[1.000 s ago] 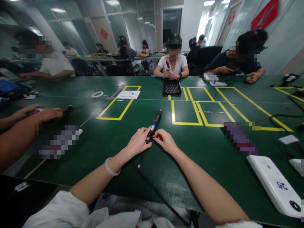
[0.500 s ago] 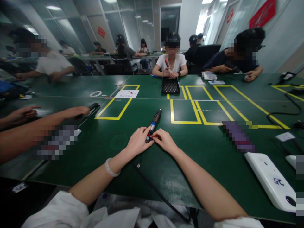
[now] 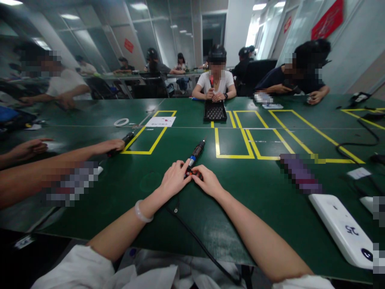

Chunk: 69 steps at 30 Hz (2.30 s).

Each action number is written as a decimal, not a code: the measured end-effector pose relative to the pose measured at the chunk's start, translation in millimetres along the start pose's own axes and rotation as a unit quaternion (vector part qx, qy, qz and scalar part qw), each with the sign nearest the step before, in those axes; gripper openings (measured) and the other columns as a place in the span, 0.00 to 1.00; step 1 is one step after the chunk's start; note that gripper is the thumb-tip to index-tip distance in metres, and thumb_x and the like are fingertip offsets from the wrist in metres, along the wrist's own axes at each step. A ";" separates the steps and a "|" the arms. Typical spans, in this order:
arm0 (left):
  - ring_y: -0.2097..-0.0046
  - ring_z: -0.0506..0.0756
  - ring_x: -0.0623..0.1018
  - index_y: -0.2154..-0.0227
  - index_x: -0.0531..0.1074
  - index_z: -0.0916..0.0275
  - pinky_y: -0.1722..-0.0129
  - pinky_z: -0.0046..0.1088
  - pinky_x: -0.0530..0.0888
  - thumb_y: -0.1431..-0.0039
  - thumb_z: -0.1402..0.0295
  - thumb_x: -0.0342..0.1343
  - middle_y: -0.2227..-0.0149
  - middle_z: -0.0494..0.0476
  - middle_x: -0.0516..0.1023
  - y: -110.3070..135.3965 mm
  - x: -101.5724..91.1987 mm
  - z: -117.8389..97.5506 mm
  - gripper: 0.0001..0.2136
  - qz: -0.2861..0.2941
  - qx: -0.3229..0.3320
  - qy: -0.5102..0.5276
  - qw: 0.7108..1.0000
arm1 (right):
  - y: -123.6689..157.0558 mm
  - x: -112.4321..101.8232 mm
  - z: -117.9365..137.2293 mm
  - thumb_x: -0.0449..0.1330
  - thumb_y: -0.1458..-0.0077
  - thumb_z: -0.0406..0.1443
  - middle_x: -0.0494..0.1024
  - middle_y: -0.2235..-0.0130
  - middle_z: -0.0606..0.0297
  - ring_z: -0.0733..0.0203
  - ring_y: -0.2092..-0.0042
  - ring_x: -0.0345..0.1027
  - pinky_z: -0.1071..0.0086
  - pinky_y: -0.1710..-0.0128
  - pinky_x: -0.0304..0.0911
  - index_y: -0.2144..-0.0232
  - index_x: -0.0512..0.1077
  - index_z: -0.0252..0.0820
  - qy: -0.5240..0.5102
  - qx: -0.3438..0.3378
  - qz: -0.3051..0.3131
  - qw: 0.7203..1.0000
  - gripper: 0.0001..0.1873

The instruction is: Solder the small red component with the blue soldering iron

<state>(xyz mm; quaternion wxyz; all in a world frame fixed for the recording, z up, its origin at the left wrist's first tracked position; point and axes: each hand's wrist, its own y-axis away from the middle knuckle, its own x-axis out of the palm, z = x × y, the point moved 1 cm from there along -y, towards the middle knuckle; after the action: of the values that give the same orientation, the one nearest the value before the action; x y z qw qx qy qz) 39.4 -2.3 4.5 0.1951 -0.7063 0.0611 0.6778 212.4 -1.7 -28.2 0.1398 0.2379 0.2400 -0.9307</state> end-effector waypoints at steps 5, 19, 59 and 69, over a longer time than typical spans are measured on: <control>0.53 0.59 0.69 0.37 0.54 0.57 0.56 0.34 0.69 0.39 0.55 0.50 0.51 0.63 0.66 -0.8 -4.7 18.1 0.29 0.013 -0.019 -0.002 1.000 | -1.4 -5.1 -3.6 0.55 0.40 0.34 0.73 0.62 0.61 0.62 0.64 0.68 0.68 0.64 0.64 0.58 0.70 0.42 0.012 0.006 -0.004 1.000 0.08; 0.47 0.67 0.67 0.36 0.52 0.58 0.52 0.42 0.68 0.38 0.52 0.43 0.45 0.69 0.63 -1.8 -3.1 172.0 0.30 0.075 -0.224 -0.021 0.971 | -0.7 -7.1 -5.2 0.55 0.41 0.33 0.73 0.65 0.64 0.63 0.65 0.67 0.69 0.65 0.63 0.61 0.71 0.42 0.010 0.018 0.012 1.000 0.06; 0.54 0.61 0.73 0.54 0.69 0.65 0.54 0.37 0.67 0.35 0.63 0.43 0.54 0.65 0.73 4.5 -32.8 176.8 0.15 -0.170 -0.209 -0.006 0.963 | -2.0 -5.0 -7.4 0.55 0.41 0.33 0.73 0.66 0.63 0.63 0.66 0.67 0.70 0.66 0.61 0.64 0.73 0.41 0.024 0.010 0.025 0.999 0.06; 0.60 0.53 0.74 0.51 0.72 0.62 0.59 0.29 0.68 0.40 0.65 0.52 0.61 0.57 0.74 -23.3 -26.2 19.5 0.15 0.060 0.091 0.390 0.914 | -0.5 -4.9 -8.7 0.57 0.42 0.36 0.74 0.65 0.65 0.65 0.68 0.66 0.70 0.66 0.62 0.50 0.64 0.41 -0.110 0.030 0.043 0.993 0.17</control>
<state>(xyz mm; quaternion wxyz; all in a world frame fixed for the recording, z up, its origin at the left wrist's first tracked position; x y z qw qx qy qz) 27.4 21.4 34.6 0.1784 -0.8886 0.2361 0.3506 219.7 3.9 -32.3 0.1984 0.1480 0.1846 -0.9511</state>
